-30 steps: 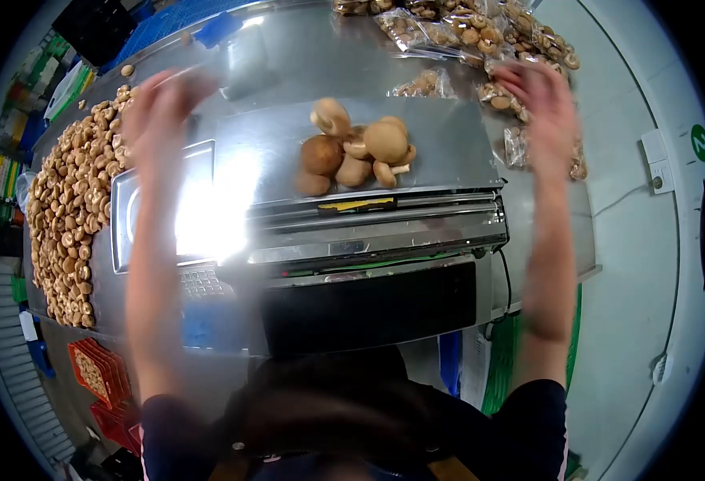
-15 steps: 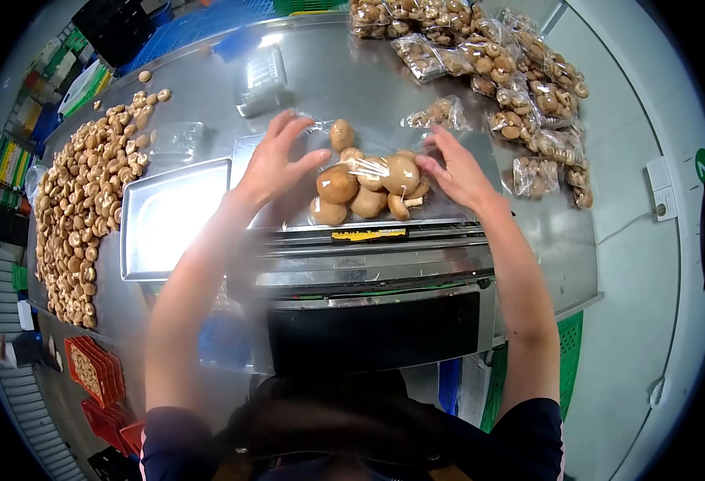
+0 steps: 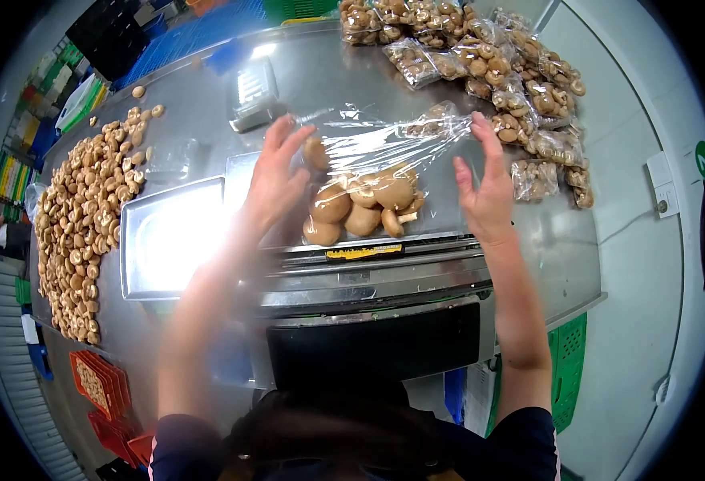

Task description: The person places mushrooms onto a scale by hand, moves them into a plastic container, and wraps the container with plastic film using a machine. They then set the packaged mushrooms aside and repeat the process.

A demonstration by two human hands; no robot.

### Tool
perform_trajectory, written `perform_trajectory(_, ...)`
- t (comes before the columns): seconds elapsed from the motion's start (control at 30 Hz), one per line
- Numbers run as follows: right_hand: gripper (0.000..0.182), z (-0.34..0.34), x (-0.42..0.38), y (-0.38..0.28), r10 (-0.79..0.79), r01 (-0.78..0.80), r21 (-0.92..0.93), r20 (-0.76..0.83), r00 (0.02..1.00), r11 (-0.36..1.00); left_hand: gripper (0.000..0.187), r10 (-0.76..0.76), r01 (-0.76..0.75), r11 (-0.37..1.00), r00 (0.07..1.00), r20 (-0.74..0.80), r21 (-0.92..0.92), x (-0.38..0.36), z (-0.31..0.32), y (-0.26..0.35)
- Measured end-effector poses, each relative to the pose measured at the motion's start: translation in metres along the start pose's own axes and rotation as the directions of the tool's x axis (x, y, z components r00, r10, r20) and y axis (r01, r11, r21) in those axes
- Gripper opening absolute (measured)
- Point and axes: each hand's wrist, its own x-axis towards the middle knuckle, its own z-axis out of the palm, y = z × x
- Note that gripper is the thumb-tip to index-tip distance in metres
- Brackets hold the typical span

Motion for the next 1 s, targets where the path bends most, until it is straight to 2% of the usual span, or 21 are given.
perform_trajectory(0.03,0.047,0.001,0.0,0.0,0.003,-0.003,-0.014,0.009,1.0,1.0,0.06,-0.044,0.044,0.999,0.997,0.062,-0.004,0.005,0.003,-0.004)
perform_trajectory(0.13,0.049,0.002,0.0,0.002,-0.021,0.021,-0.012,-0.009,1.0,1.0,0.062,-0.143,0.14,0.989,0.984,0.105,0.035,0.011,0.011,-0.003)
perform_trajectory(0.23,0.05,-0.001,0.001,0.001,-0.049,0.049,-0.021,-0.012,0.999,0.999,0.063,-0.234,0.239,0.971,0.959,0.161,-0.014,0.021,0.011,-0.004)
perform_trajectory(0.27,0.05,-0.002,0.002,0.0,-0.058,0.058,-0.022,-0.008,0.998,0.998,0.06,-0.25,0.25,0.968,0.961,0.12,0.019,0.022,0.012,-0.001)
perform_trajectory(0.37,0.05,-0.001,0.002,-0.002,-0.07,0.07,-0.04,0.002,0.998,0.997,0.057,-0.159,0.155,0.987,0.981,0.107,0.05,0.026,0.014,-0.006)
perform_trajectory(0.47,0.05,0.002,0.0,-0.001,-0.084,0.084,-0.037,0.005,0.996,0.996,0.054,-0.241,0.243,0.97,0.964,0.114,-0.008,0.031,0.018,-0.013)
perform_trajectory(0.57,0.05,0.0,0.002,-0.007,-0.085,0.085,-0.032,0.002,0.996,0.996,0.054,-0.343,0.349,0.929,0.937,0.068,-0.124,0.03,0.02,-0.012)
perform_trajectory(0.67,0.049,-0.003,0.002,-0.01,-0.089,0.089,-0.029,-0.007,0.996,0.996,0.051,-0.273,0.242,0.92,0.96,-0.061,-0.307,0.022,0.024,-0.013)
perform_trajectory(0.77,0.05,-0.007,0.0,-0.012,-0.09,0.09,-0.019,-0.025,0.996,0.996,0.057,-0.304,0.222,0.668,0.953,0.012,-0.71,0.014,0.003,0.011)
perform_trajectory(0.8,0.05,-0.01,0.0,-0.014,-0.097,0.096,-0.02,-0.045,0.994,0.995,0.06,-0.319,0.26,0.591,0.945,0.074,-0.764,0.012,-0.012,0.031)
perform_trajectory(0.9,0.05,-0.02,0.0,-0.017,-0.113,0.112,-0.015,-0.094,0.989,0.994,0.055,-0.268,0.309,0.48,0.943,0.198,-0.821,-0.001,-0.029,0.051)
perform_trajectory(0.97,0.05,-0.026,-0.003,-0.015,-0.116,0.117,0.002,-0.111,0.987,0.993,0.056,-0.165,0.342,0.432,0.94,0.3,-0.834,-0.014,-0.027,0.055)
perform_trajectory(1.0,0.05,-0.028,-0.004,-0.016,-0.102,0.101,-0.012,-0.113,0.988,0.995,0.057,-0.151,0.358,0.477,0.933,0.326,-0.803,-0.018,-0.024,0.06)
